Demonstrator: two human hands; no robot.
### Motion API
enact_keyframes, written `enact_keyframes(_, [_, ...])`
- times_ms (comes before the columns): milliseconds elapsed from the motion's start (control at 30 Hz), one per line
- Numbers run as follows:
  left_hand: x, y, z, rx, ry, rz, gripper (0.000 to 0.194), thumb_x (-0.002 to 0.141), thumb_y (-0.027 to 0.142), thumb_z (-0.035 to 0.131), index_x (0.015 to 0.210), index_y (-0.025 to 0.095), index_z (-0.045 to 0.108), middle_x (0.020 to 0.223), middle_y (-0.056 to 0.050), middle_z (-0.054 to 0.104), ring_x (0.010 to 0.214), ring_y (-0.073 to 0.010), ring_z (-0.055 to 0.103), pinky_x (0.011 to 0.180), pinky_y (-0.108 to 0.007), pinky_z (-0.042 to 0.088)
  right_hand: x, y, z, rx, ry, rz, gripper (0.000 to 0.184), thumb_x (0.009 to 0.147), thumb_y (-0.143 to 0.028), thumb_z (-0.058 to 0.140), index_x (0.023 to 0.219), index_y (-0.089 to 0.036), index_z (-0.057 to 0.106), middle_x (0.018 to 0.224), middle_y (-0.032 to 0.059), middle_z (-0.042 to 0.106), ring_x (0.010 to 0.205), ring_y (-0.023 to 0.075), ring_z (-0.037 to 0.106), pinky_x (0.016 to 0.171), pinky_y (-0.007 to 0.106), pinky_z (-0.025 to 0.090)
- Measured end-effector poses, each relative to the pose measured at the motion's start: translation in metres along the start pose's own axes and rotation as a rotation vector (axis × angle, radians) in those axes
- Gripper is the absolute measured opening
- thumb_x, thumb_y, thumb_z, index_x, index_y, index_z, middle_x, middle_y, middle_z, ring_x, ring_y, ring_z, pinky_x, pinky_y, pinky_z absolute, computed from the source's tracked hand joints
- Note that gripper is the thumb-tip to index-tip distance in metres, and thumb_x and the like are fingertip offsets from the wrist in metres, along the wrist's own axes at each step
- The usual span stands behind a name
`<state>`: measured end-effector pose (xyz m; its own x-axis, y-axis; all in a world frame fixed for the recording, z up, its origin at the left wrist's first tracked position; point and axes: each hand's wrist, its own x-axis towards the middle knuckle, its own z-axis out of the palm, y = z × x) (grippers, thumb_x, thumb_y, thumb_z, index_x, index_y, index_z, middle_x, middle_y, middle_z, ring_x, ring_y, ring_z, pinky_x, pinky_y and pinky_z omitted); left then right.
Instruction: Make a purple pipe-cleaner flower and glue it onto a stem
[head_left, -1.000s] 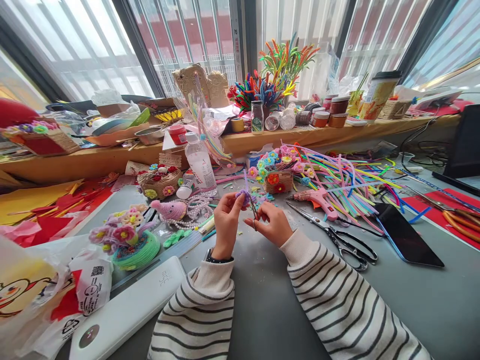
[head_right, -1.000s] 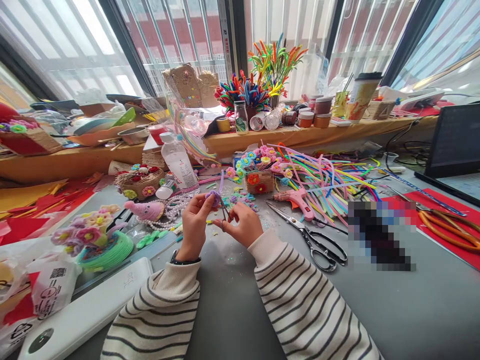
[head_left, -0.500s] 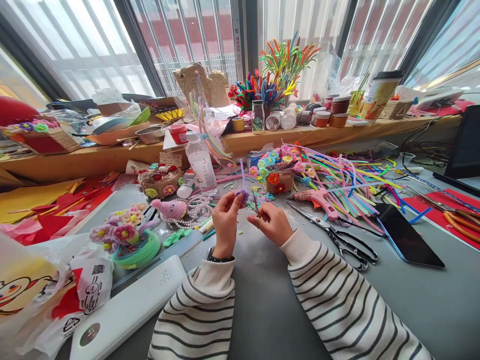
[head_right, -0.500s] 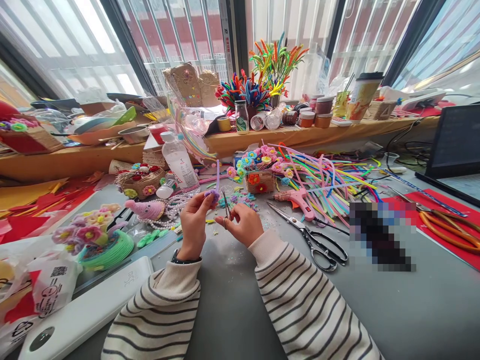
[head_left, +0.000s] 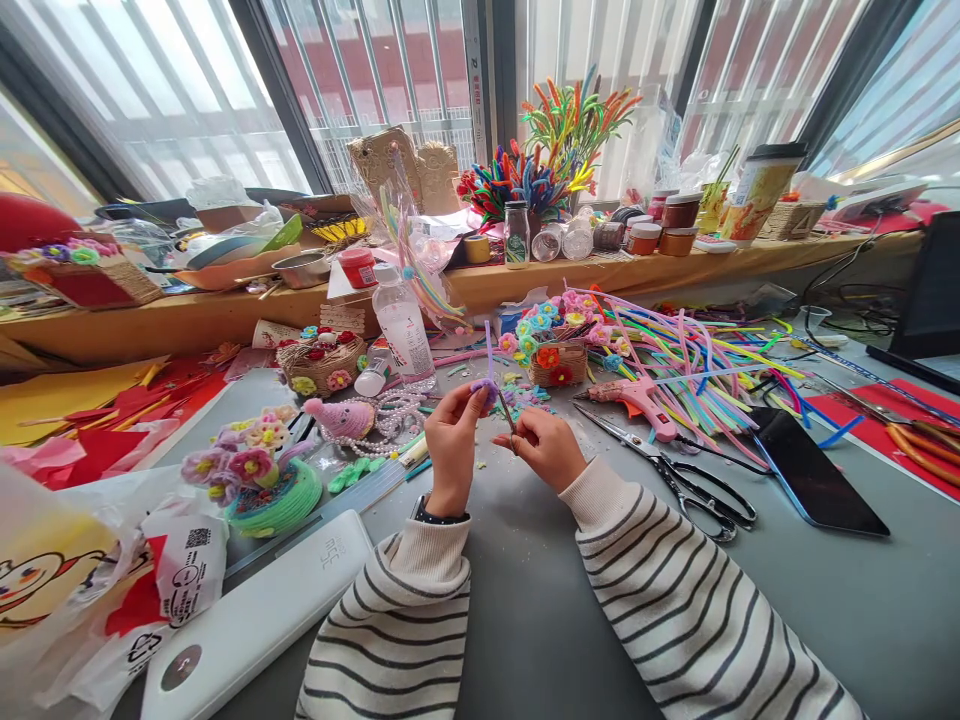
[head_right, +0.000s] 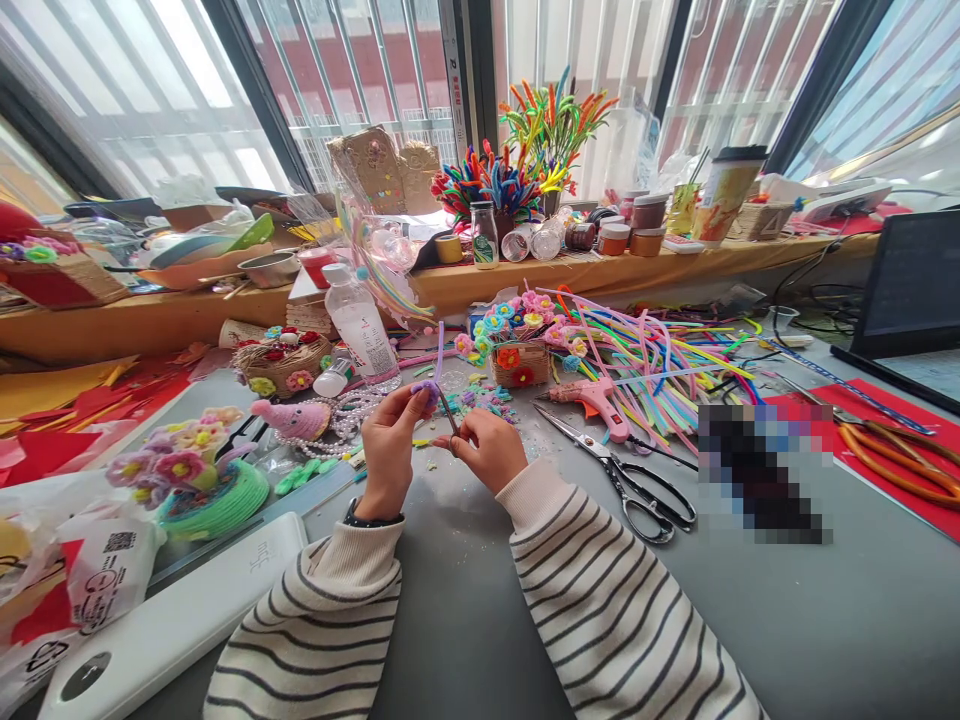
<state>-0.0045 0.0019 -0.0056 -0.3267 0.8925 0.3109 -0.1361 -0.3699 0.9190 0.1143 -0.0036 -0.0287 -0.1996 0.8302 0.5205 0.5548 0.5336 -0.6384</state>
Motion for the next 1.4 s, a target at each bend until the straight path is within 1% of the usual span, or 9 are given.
enact_keyframes(200, [-0.0008,-0.0001,0.0003,-0.033,-0.014,-0.010,0.022,0.062,0.028,0.063,0.080,0.016,0.060,0.070,-0.001,0.062,0.062,-0.0106,0.058,0.061,-0.024,0.048,-0.0009,-0.0051,-0.0021,0.014,0.008,0.043,0.040,0.069,-0.049,0.051,0.051,-0.019,0.032,0.051,-0.0042,0.035,0.050,0.0084,0.034,0.048,0.022,0.026])
enact_keyframes(433, [-0.0006,0.0005,0.0004,-0.006,-0.021,-0.010,0.022,0.063,0.030,0.062,0.080,0.016,0.060,0.069,0.000,0.062,0.059,-0.0105,0.058,0.059,-0.023,0.048,-0.0012,-0.0047,-0.0010,-0.006,-0.019,0.019,0.040,0.066,-0.051,0.053,0.051,-0.019,0.034,0.051,-0.0040,0.037,0.050,0.0083,0.035,0.048,0.022,0.027])
enact_keyframes(700, [0.0003,0.0010,0.0000,0.012,-0.004,-0.020,0.025,0.061,0.033,0.062,0.079,0.016,0.060,0.067,-0.001,0.062,0.057,-0.0109,0.058,0.058,-0.024,0.047,-0.0016,-0.0051,-0.0026,-0.036,0.006,0.009,0.041,0.067,-0.050,0.054,0.049,-0.019,0.033,0.050,-0.0041,0.037,0.050,0.0084,0.034,0.049,0.022,0.027])
enact_keyframes(900, [0.0004,0.0026,0.0005,-0.032,0.024,-0.030,0.025,0.061,0.032,0.063,0.080,0.016,0.060,0.068,0.000,0.061,0.057,-0.0097,0.058,0.059,-0.023,0.047,-0.0011,-0.0037,-0.0031,-0.048,0.001,0.001,0.041,0.069,-0.048,0.053,0.049,-0.019,0.033,0.050,-0.0038,0.037,0.050,0.0088,0.034,0.049,0.022,0.026])
enact_keyframes(1033, [0.0001,0.0030,0.0006,-0.045,0.033,-0.044,0.026,0.061,0.033,0.063,0.080,0.016,0.060,0.068,0.000,0.061,0.057,-0.0102,0.059,0.059,-0.024,0.047,-0.0011,-0.0028,-0.0023,-0.030,0.006,-0.011,0.040,0.071,-0.046,0.051,0.049,-0.019,0.033,0.050,-0.0035,0.037,0.050,0.0089,0.034,0.049,0.023,0.027])
enact_keyframes(1133, [0.0001,0.0025,0.0000,-0.045,0.032,-0.042,0.026,0.061,0.034,0.063,0.080,0.016,0.060,0.069,0.000,0.062,0.057,-0.0103,0.059,0.060,-0.025,0.047,-0.0013,-0.0035,-0.0020,0.003,0.016,0.006,0.039,0.071,-0.046,0.051,0.050,-0.019,0.034,0.050,-0.0039,0.036,0.049,0.0086,0.034,0.048,0.022,0.027])
enact_keyframes(1267, [0.0000,0.0019,0.0000,-0.038,0.011,-0.025,0.026,0.061,0.034,0.062,0.081,0.017,0.060,0.071,0.000,0.063,0.058,-0.0107,0.059,0.061,-0.026,0.048,-0.0011,-0.0044,-0.0018,0.000,-0.017,0.049,0.039,0.070,-0.051,0.049,0.053,-0.019,0.036,0.051,-0.0042,0.036,0.048,0.0082,0.035,0.047,0.022,0.026])
enact_keyframes(1400, [-0.0008,0.0022,0.0012,-0.033,-0.020,-0.023,0.025,0.061,0.033,0.062,0.081,0.016,0.060,0.069,-0.001,0.063,0.058,-0.0110,0.059,0.060,-0.025,0.048,-0.0007,-0.0047,-0.0015,-0.013,-0.060,0.061,0.040,0.068,-0.053,0.050,0.054,-0.019,0.036,0.052,-0.0043,0.036,0.049,0.0083,0.035,0.047,0.022,0.026])
